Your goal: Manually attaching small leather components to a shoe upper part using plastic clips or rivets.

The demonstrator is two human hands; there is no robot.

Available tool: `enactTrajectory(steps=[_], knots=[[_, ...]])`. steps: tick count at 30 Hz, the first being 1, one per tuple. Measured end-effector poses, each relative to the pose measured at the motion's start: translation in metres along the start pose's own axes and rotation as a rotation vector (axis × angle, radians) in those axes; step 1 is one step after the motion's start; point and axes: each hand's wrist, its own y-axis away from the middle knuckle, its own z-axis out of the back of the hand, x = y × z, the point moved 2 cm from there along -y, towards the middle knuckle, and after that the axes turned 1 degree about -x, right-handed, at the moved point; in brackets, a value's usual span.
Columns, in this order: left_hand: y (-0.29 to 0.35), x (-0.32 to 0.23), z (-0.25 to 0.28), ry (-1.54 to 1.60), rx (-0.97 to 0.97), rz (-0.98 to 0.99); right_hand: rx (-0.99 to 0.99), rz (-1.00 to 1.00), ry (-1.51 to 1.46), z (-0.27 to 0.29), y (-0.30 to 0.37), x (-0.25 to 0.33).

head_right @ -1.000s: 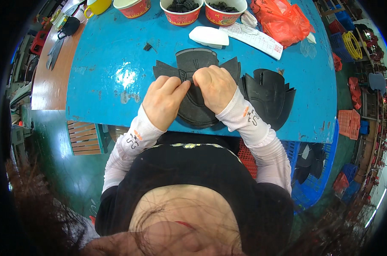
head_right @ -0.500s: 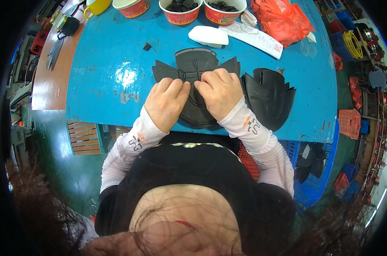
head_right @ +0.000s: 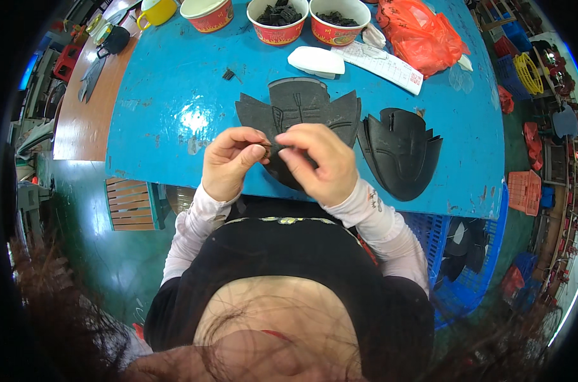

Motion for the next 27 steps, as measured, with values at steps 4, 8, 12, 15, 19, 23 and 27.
enactTrajectory(steps=[4, 8, 12, 15, 19, 23, 27], knots=[[0.002, 0.002, -0.007, 0.153, -0.029, -0.043, -0.027, 0.172, 0.058, -0.016, -0.007, 0.008], [0.009, 0.002, -0.005, 0.033, -0.028, -0.048, -0.095, 0.269, 0.144, -0.022, -0.003, 0.006], [0.013, -0.009, -0.006, -0.185, 0.003, -0.119, -0.118, 0.165, 0.084, -0.023, 0.001, 0.005], [0.008, -0.019, -0.001, -0.575, 0.073, -0.295, -0.074, 0.089, 0.003, -0.022, 0.006, -0.001], [0.000, -0.024, 0.000, -0.641, 0.100, -0.368, -0.045, -0.220, -0.408, -0.022, 0.008, -0.015], [-0.006, -0.015, 0.007, -0.465, 0.008, -0.274, -0.054, -0.280, -0.497, -0.019, 0.002, -0.013], [-0.027, -0.019, 0.043, -0.408, -0.224, -0.201, -0.180, -0.087, -0.204, -0.002, 0.000, -0.017]])
